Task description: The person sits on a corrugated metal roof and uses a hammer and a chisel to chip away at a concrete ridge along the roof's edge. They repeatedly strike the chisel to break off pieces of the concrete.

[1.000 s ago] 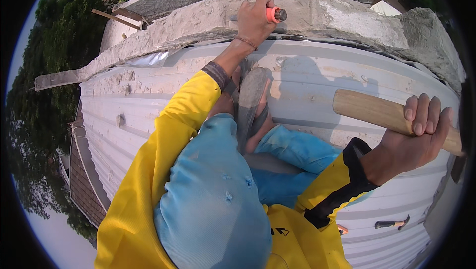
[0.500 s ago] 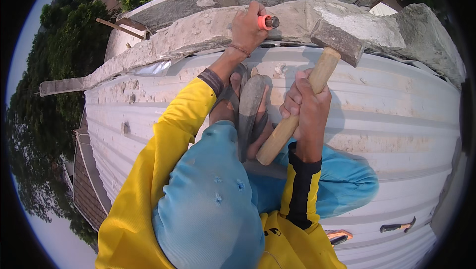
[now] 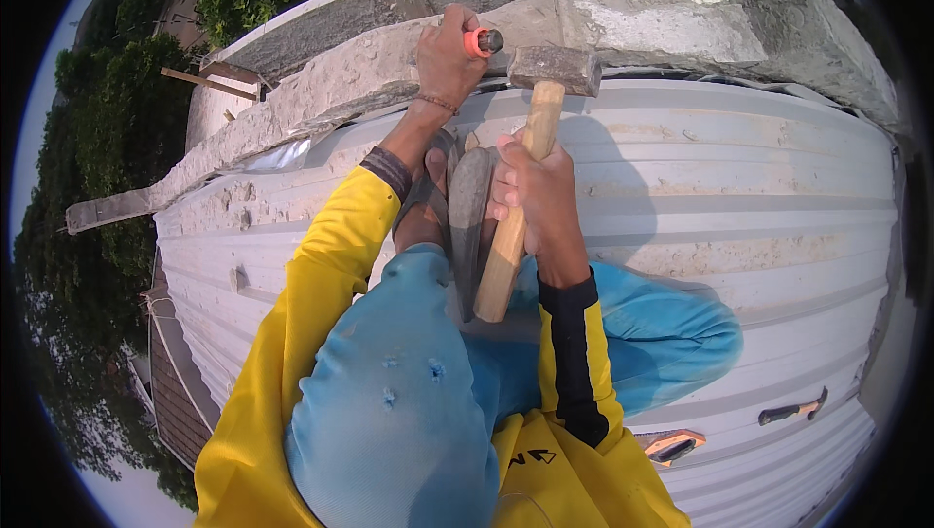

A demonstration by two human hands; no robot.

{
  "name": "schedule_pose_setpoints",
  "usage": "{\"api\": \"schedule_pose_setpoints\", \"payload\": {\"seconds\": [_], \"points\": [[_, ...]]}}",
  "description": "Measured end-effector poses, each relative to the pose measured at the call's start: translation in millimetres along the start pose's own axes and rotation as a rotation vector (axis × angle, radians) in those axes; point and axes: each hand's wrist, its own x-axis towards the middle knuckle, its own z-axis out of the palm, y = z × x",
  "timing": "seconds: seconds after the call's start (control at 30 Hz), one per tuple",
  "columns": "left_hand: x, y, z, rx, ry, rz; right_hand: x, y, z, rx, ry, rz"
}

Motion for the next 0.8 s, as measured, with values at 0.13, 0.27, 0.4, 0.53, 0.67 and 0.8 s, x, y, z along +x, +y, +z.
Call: {"api": "schedule_pose_setpoints", "payload": {"seconds": [0.13, 0.27, 0.4, 0.53, 0.67, 0.8], "points": [[-11, 2, -2, 0.032, -0.020, -0.046, -43, -42, -18, 0.071, 0.092, -0.351], [-15, 5, 5, 0.027, 0.014, 0.026, -89, -136, -50, 0.096, -0.018, -1.038], [-19, 0, 3, 0.046, -0.021, -0.009, -82, -167, -57, 0.164, 0.075, -1.276], [-12, 15, 3, 0.036, -0.035, -0.001, -5, -18, 7, -0.055, 0.028, -0.530], [-15, 1, 0, 0.066, -0.070, 0.016, -12, -6, -12, -0.192, -0.066, -0.113], [-18, 5, 1, 0.071, -0.066, -0.010, -58, -51, -18, 0.005, 0.067, -0.405]]}}
